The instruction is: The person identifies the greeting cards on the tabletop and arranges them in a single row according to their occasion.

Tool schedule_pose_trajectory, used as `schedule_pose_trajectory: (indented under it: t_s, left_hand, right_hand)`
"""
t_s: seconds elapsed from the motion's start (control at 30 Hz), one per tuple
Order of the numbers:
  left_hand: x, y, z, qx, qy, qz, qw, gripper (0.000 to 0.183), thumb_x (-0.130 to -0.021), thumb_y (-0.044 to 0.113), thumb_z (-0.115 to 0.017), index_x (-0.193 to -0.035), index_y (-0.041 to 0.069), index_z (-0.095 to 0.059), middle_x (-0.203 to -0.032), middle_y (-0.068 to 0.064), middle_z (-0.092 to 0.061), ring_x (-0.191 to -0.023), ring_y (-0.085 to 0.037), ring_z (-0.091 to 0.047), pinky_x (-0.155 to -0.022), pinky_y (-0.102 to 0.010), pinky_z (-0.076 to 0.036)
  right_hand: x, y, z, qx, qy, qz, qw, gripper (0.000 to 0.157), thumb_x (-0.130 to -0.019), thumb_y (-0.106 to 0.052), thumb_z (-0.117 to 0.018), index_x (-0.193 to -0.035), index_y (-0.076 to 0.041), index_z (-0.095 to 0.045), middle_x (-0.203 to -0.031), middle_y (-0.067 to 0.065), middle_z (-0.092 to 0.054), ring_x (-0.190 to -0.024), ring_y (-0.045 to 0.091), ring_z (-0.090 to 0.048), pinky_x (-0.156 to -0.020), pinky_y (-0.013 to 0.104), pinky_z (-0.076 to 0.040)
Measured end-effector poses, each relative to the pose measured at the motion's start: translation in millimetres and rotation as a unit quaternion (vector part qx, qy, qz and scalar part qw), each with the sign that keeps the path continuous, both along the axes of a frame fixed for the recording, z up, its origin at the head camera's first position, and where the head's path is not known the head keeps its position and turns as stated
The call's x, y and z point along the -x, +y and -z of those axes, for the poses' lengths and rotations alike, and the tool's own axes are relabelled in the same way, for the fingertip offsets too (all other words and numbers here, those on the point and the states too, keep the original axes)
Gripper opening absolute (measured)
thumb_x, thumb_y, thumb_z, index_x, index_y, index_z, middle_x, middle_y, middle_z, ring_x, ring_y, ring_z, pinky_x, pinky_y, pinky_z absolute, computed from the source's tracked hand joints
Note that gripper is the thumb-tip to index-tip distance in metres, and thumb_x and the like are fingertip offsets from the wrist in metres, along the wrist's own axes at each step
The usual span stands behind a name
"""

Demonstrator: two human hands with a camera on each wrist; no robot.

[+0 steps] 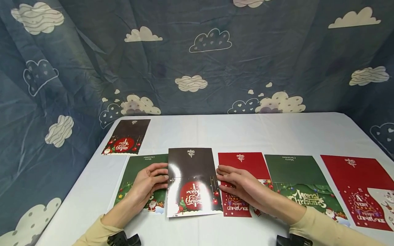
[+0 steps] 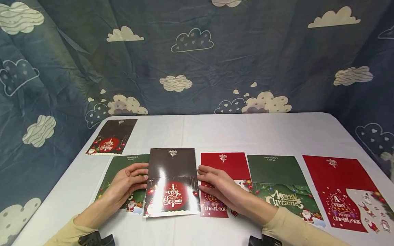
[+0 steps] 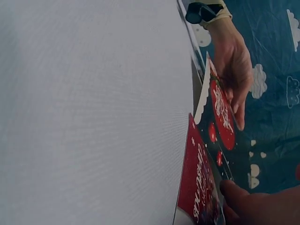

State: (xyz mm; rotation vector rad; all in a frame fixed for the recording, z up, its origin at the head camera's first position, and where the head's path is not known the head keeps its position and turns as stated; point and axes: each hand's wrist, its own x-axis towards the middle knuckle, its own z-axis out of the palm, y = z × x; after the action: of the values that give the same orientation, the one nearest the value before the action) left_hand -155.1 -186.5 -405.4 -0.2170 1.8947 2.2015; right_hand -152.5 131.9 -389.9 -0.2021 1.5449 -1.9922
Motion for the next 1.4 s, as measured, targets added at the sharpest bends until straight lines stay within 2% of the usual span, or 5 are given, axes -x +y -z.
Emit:
schedule_pose_trajectory:
  t_s: [0.2, 0.37, 0.7, 1.0, 1.4]
  left_hand:
    - [2.0, -2.2, -3.8, 0.013, 0.005, -0.005, 0.9999, 0.042, -0.087, -0.013, -0.06, -0.129, -0.009, -0.053, -0.105, -0.013, -0.062, -0.082, -0.018, -0.063, -0.072, -0.03, -0.058]
    - [5.2, -5.4, -9.8, 0.057, 0.021, -0.014, 0.998, 0.043, -0.087, -0.01, -0.061, -0.13, -0.005, -0.058, -0.108, -0.014, -0.062, -0.081, -0.02, -0.065, -0.073, -0.034, -0.059]
    - [13.5, -8.1, -25.1, 0.117, 0.035, 0.002, 0.9925, 0.036, -0.102, 0.01, -0.047, -0.133, -0.006, -0.056, -0.126, -0.021, -0.058, -0.086, -0.02, -0.063, -0.075, -0.032, -0.058]
    - [24.2, -18.1, -33.3, 0.108, 0.053, 0.004, 0.9927, 0.041, -0.107, 0.016, -0.036, -0.138, -0.007, -0.049, -0.136, -0.022, -0.053, -0.098, -0.023, -0.062, -0.085, -0.034, -0.056]
    - [40.9, -36.6, -38.3, 0.089, 0.061, -0.025, 0.9938, 0.047, -0.107, 0.026, -0.039, -0.142, -0.005, -0.046, -0.141, -0.021, -0.051, -0.105, -0.022, -0.06, -0.092, -0.035, -0.052]
  right_hand:
    - [-0.3, -1.7, -2.8, 0.011, 0.006, 0.005, 1.0, 0.063, -0.102, -0.012, -0.046, -0.154, 0.005, -0.014, -0.16, 0.021, -0.018, -0.145, 0.036, -0.023, -0.106, 0.038, -0.04]
    - [0.9, -4.8, -6.0, 0.006, 0.035, -0.001, 0.999, 0.066, -0.104, -0.017, -0.046, -0.156, 0.002, -0.009, -0.161, 0.017, -0.015, -0.147, 0.033, -0.019, -0.107, 0.038, -0.038]
    - [10.5, -20.1, -10.3, 0.03, 0.014, 0.043, 0.999, 0.066, -0.102, -0.016, -0.047, -0.156, 0.0, -0.012, -0.161, 0.014, -0.017, -0.146, 0.032, -0.019, -0.11, 0.041, -0.033]
    - [24.4, -33.0, -12.1, 0.073, 0.033, 0.057, 0.995, 0.065, -0.103, -0.016, -0.045, -0.157, -0.001, -0.011, -0.161, 0.013, -0.016, -0.146, 0.03, -0.019, -0.112, 0.044, -0.031]
    - [43.6, -61.0, -13.4, 0.117, 0.062, 0.075, 0.988, 0.059, -0.105, -0.013, -0.04, -0.155, 0.002, -0.013, -0.16, 0.016, -0.018, -0.146, 0.03, -0.019, -0.112, 0.05, -0.03]
